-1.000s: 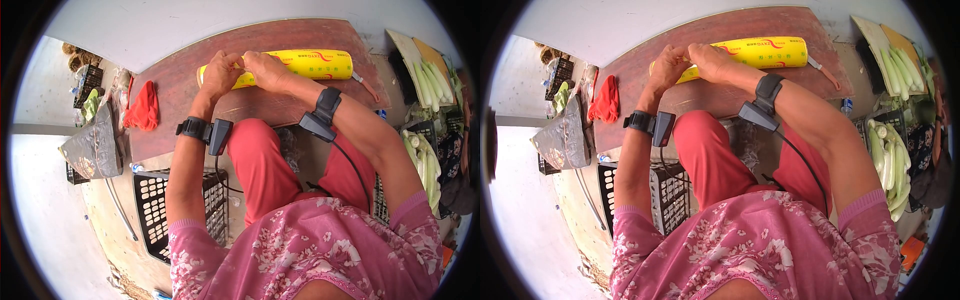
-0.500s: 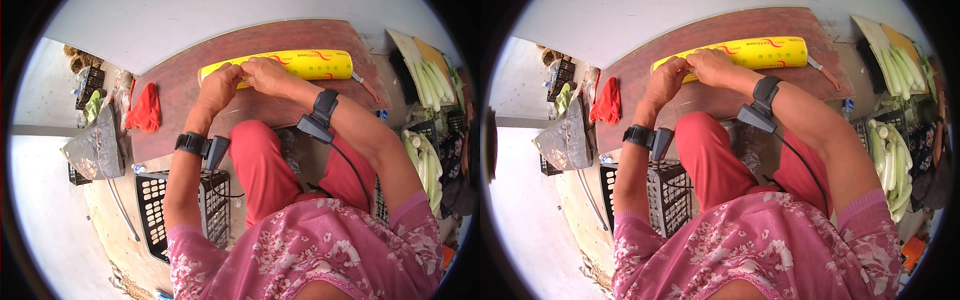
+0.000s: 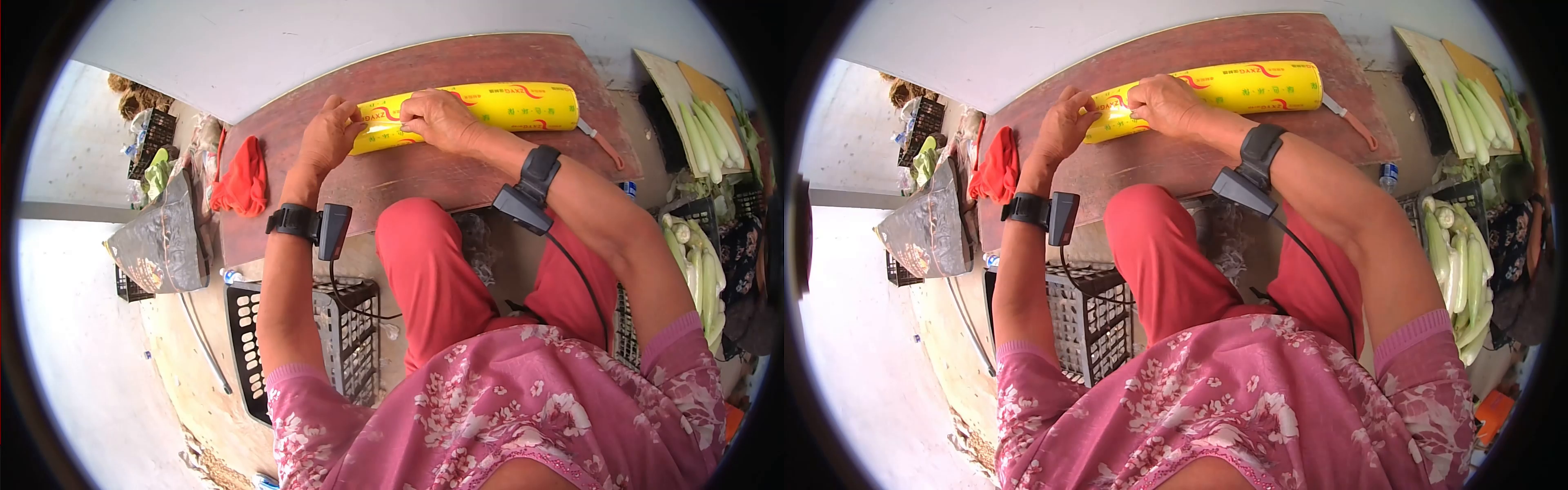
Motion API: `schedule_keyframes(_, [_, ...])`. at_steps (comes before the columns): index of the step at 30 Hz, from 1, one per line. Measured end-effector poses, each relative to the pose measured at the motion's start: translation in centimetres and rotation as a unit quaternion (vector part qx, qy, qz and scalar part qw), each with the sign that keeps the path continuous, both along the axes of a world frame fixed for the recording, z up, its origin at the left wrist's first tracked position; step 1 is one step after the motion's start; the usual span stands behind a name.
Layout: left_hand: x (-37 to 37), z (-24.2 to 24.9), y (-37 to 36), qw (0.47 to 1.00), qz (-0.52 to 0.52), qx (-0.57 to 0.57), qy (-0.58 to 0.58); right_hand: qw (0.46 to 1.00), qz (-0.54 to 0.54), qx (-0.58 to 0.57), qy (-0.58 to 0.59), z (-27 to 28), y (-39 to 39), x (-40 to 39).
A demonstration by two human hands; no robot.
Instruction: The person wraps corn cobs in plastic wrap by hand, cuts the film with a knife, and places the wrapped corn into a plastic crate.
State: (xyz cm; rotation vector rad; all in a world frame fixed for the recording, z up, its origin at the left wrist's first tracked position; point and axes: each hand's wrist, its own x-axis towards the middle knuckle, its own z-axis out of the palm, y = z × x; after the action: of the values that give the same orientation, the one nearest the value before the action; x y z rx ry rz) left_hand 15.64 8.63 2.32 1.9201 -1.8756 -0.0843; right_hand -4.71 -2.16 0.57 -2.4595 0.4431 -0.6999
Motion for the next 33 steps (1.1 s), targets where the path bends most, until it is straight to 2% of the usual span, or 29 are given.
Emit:
schedule_keyframes(3, [0.1, -0.1, 0.4, 1.0, -0.018, -0.015, -0.001, 0.999, -0.008, -0.003, 0.031, 0.5, 0.1, -0.1])
schedule_keyframes(9, [-1.2, 0.6, 1.7, 0.999, 0.03, 0.005, 0.014, 0.997, -0.032, -0.063, 0.039, 0.5, 0.1, -0.4])
schedule_keyframes(16, [-0.9, -0.1, 3.0, 0.997, -0.031, -0.066, 0.01, 0.981, -0.087, -0.15, 0.092, 0.4, 0.0, -1.3])
schedule_keyframes(19, [-1.1, -0.1, 3.3, 0.997, -0.027, -0.069, 0.029, 0.982, -0.085, -0.124, 0.11, 0.8, -0.6, -2.1])
schedule_keyframes(25, [-1.0, 0.3, 2.4, 0.997, 0.005, -0.066, 0.045, 0.995, -0.034, -0.086, 0.024, 0.1, -1.9, -2.0])
schedule_keyframes(28, [-0.9, 0.5, 2.2, 0.995, 0.015, -0.07, 0.065, 0.994, -0.047, 0.021, 0.092, 1.2, -2.8, -2.2])
schedule_keyframes(33, [-0.7, 1.5, 2.1, 0.995, 0.023, -0.061, 0.071, 0.991, -0.032, 0.126, 0.04, 1.3, -4.4, -2.1])
